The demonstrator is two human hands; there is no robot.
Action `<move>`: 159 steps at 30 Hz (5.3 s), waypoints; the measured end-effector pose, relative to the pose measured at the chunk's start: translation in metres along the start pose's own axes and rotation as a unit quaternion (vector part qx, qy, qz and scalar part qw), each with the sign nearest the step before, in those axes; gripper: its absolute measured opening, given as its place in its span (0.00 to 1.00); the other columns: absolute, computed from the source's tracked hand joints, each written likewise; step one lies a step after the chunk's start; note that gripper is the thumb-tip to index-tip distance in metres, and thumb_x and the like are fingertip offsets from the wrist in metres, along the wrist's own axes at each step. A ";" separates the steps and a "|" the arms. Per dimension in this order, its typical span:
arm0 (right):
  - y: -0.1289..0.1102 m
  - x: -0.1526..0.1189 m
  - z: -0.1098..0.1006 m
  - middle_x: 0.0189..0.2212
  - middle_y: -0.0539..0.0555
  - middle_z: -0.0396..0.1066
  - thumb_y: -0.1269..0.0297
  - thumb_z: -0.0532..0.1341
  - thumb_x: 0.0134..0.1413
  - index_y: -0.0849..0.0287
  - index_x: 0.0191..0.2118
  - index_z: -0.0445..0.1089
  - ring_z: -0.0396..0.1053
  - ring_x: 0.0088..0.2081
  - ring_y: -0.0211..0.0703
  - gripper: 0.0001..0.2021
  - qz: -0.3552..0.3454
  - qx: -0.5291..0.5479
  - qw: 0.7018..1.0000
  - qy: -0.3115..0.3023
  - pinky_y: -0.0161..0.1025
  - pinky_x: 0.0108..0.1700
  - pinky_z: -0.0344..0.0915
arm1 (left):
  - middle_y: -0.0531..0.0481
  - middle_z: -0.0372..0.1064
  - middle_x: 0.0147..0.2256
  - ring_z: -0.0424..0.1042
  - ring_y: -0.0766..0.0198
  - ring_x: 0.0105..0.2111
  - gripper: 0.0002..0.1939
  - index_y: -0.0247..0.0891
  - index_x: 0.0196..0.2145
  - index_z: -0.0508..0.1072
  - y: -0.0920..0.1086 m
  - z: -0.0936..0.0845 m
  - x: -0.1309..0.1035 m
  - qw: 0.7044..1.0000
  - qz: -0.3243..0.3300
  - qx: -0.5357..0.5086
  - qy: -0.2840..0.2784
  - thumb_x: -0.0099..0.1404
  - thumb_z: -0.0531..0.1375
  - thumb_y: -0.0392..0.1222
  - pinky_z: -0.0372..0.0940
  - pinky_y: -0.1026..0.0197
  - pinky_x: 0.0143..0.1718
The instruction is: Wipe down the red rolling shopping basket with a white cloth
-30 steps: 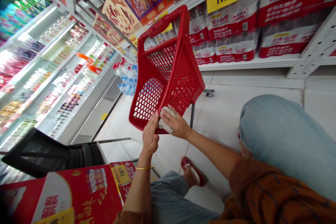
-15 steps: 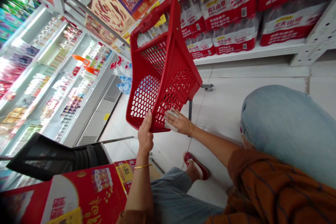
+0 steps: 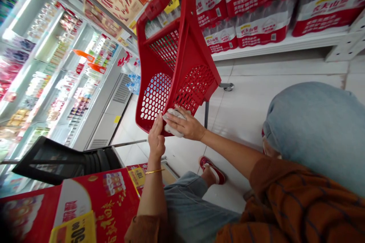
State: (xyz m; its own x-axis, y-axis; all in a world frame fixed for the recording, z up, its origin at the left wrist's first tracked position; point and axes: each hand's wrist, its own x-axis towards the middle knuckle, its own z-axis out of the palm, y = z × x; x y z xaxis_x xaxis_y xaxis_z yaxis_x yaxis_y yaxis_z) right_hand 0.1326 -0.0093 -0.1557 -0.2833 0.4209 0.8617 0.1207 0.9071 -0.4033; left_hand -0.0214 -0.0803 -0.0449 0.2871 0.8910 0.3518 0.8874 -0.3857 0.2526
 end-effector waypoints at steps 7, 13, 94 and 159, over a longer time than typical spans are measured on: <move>0.001 0.023 0.001 0.66 0.56 0.56 0.67 0.53 0.65 0.57 0.65 0.58 0.28 0.71 0.56 0.24 0.015 -0.016 0.999 -0.046 0.67 0.67 0.50 | 0.36 0.57 0.64 0.52 0.52 0.67 0.38 0.34 0.67 0.55 0.001 0.001 0.000 1.000 -0.001 -0.009 0.006 0.73 0.35 0.63 0.53 0.46 0.64; 0.005 0.020 0.003 0.63 0.60 0.61 0.54 0.61 0.61 0.60 0.65 0.58 0.29 0.71 0.58 0.30 -0.012 -0.020 1.000 0.012 0.66 0.66 0.51 | 0.36 0.56 0.65 0.53 0.51 0.67 0.39 0.34 0.68 0.54 0.007 0.002 0.001 1.000 -0.012 -0.009 -0.001 0.72 0.34 0.64 0.55 0.47 0.63; 0.002 0.140 -0.048 0.50 0.60 0.72 0.72 0.63 0.53 0.60 0.52 0.71 0.63 0.58 0.56 0.20 -0.015 -0.148 0.928 -0.342 0.56 0.63 0.51 | 0.35 0.49 0.67 0.46 0.52 0.69 0.36 0.30 0.69 0.44 -0.007 -0.014 -0.038 0.991 -0.026 0.135 0.005 0.74 0.37 0.58 0.49 0.43 0.66; -0.001 0.116 -0.035 0.54 0.63 0.71 0.47 0.61 0.58 0.59 0.57 0.69 0.59 0.62 0.59 0.27 -0.110 -0.115 0.963 -0.217 0.61 0.62 0.54 | 0.30 0.48 0.67 0.45 0.48 0.68 0.34 0.23 0.68 0.43 0.009 -0.002 -0.039 0.978 -0.057 0.202 0.001 0.74 0.42 0.52 0.53 0.45 0.65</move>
State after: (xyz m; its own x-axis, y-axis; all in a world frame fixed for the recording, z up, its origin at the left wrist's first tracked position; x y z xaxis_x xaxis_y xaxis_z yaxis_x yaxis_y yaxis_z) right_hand 0.1325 0.0387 -0.0445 -0.6911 0.2202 0.6884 0.2061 0.9730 -0.1043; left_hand -0.0251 -0.1195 -0.0544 0.1777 0.9218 0.3446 0.9837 -0.1571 -0.0869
